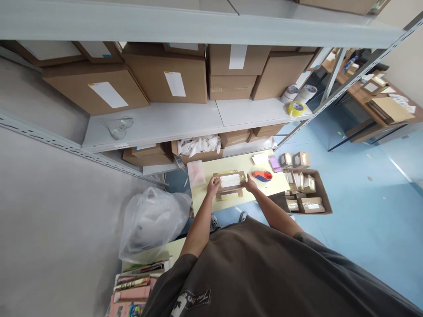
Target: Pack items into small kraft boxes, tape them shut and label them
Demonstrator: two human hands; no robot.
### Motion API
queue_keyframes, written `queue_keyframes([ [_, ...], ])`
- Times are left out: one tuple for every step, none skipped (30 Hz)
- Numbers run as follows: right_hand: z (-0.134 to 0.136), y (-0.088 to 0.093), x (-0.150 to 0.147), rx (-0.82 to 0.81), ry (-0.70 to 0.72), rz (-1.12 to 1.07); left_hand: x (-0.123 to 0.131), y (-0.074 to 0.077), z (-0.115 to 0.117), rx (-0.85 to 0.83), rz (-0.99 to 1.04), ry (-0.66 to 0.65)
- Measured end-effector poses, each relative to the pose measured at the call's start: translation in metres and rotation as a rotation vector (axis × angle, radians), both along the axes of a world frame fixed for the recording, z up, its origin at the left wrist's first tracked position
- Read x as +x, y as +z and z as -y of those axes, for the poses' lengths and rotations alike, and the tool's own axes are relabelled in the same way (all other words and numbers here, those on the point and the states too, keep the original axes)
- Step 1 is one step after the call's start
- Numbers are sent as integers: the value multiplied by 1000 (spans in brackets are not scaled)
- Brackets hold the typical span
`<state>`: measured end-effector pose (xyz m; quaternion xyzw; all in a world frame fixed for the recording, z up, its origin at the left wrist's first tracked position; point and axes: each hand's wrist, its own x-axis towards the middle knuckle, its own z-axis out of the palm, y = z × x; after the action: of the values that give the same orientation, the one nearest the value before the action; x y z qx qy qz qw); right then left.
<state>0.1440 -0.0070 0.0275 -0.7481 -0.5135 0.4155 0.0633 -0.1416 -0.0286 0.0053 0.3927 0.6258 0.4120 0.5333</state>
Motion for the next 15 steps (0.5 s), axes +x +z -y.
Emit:
queue_keyframes([
  [1, -1, 1, 9, 6, -11, 2, -1, 1, 1, -26, 6],
  [2, -2, 3, 38, 17, -23, 4, -2, 3, -1, -50, 9],
  [2, -1, 5, 84, 37, -31, 7, -3, 4, -7, -74, 11],
  [2, 0, 8, 142, 62, -29, 9, -4, 5, -16, -97, 13],
  [1, 2, 13, 205, 89, -18, 12, -4, 5, -28, -119, 15],
  [-1, 4, 18, 262, 115, -2, 16, -5, 5, -41, -139, 20],
  [-4, 8, 25, 307, 141, 13, 20, -5, 4, -54, -159, 29],
  [-8, 12, 34, 343, 166, 23, 24, -6, 2, -62, -176, 46],
  [-12, 16, 43, 373, 189, 27, 28, -6, 0, -64, -188, 67],
  [-16, 20, 54, 399, 211, 29, 32, -5, -4, -64, -196, 91],
  [-20, 24, 66, 418, 229, 34, 35, -4, -8, -69, -202, 112],
  [-25, 28, 79, 431, 242, 41, 38, -3, -12, -80, -208, 127],
  [-28, 30, 92, 437, 249, 54, 41, -2, -17, -99, -215, 133],
  [-32, 32, 106, 438, 254, 69, 44, 0, -21, -127, -228, 126],
  [-35, 32, 120, 434, 258, 85, 47, 2, -26, -153, -245, 125],
])
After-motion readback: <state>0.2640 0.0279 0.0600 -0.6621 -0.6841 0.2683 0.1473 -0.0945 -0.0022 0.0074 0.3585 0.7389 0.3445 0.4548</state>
